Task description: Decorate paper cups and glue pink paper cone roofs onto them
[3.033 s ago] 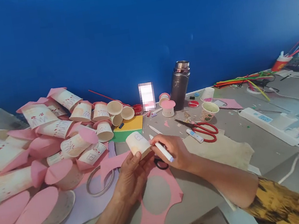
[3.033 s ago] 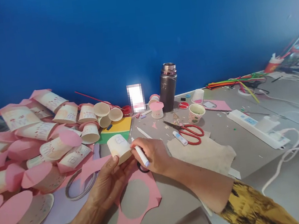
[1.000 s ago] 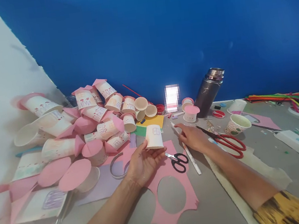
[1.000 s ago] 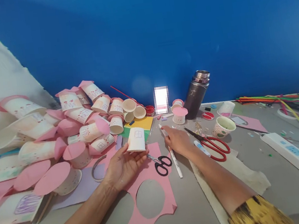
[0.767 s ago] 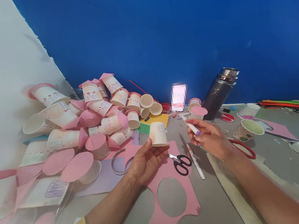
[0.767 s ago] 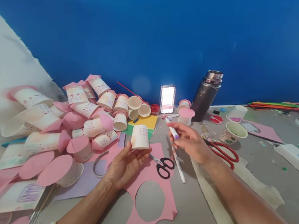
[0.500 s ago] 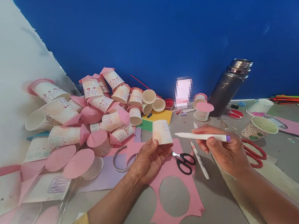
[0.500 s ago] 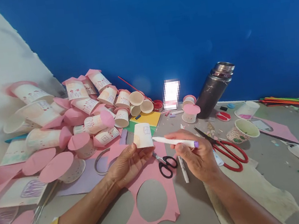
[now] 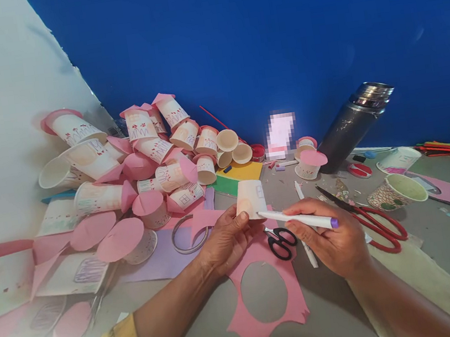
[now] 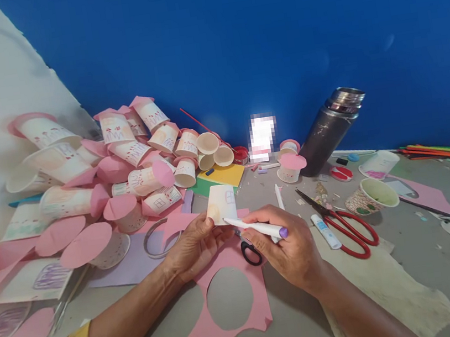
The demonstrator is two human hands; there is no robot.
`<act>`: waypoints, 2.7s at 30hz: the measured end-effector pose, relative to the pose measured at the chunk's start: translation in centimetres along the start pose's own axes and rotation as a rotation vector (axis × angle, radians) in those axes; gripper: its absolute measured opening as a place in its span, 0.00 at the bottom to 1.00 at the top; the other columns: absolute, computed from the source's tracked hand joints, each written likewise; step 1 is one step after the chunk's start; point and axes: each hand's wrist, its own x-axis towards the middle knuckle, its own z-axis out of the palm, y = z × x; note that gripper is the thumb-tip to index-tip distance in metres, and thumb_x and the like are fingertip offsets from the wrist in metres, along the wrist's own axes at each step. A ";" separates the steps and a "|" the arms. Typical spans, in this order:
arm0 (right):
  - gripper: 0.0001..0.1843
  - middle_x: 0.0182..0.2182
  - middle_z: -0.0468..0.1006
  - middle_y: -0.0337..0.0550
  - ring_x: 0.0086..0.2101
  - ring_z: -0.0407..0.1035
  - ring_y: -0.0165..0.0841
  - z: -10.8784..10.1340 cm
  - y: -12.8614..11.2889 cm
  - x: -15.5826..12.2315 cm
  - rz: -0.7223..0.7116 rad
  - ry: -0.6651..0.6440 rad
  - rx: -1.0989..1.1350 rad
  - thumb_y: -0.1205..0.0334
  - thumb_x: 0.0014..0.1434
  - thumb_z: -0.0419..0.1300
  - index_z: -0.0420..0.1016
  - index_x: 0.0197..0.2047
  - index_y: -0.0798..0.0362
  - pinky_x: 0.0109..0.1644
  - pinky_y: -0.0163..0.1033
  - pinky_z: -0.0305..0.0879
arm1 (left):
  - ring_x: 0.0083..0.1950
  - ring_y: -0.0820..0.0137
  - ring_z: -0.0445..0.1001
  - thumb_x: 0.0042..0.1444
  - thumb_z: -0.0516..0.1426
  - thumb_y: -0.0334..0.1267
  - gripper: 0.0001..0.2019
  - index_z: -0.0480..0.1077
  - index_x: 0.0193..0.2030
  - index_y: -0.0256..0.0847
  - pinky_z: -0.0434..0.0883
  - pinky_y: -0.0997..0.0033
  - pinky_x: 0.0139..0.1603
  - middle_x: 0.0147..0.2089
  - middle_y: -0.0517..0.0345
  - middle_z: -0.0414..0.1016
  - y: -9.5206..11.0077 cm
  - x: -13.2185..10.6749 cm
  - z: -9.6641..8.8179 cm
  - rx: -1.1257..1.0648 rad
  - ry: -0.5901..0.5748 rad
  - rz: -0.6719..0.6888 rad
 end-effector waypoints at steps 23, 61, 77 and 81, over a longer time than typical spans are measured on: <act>0.04 0.29 0.80 0.37 0.24 0.72 0.29 -0.1 -0.1 0.2 -0.129 -0.003 -0.090 0.61 0.68 0.59 0.75 0.41 0.49 0.29 0.34 0.65 | 0.46 0.63 0.78 0.39 0.77 0.42 0.25 0.79 0.43 0.34 0.71 0.63 0.51 0.45 0.47 0.82 -0.4 0.1 0.2 0.097 0.033 0.075; 0.07 0.28 0.79 0.38 0.20 0.68 0.27 -0.3 0.1 -0.1 0.004 0.084 0.078 0.61 0.68 0.59 0.76 0.39 0.51 0.22 0.33 0.62 | 0.50 0.59 0.83 0.65 0.61 0.39 0.13 0.77 0.50 0.30 0.76 0.64 0.57 0.46 0.43 0.84 -0.4 -0.5 -0.2 -0.148 -0.001 -0.170; 0.06 0.29 0.79 0.41 0.23 0.69 0.29 0.1 0.0 -0.2 -0.057 0.018 0.065 0.60 0.69 0.58 0.75 0.40 0.51 0.22 0.33 0.61 | 0.47 0.61 0.80 0.53 0.71 0.43 0.18 0.80 0.46 0.33 0.74 0.62 0.53 0.45 0.46 0.83 -0.7 -0.9 -0.6 -0.100 -0.075 -0.159; 0.07 0.31 0.80 0.42 0.24 0.70 0.29 0.0 0.0 -0.1 -0.045 0.048 0.055 0.60 0.69 0.57 0.75 0.41 0.51 0.22 0.34 0.61 | 0.48 0.60 0.80 0.54 0.70 0.41 0.16 0.81 0.46 0.32 0.73 0.61 0.56 0.44 0.44 0.84 -0.6 -0.8 -0.4 -0.063 -0.073 -0.156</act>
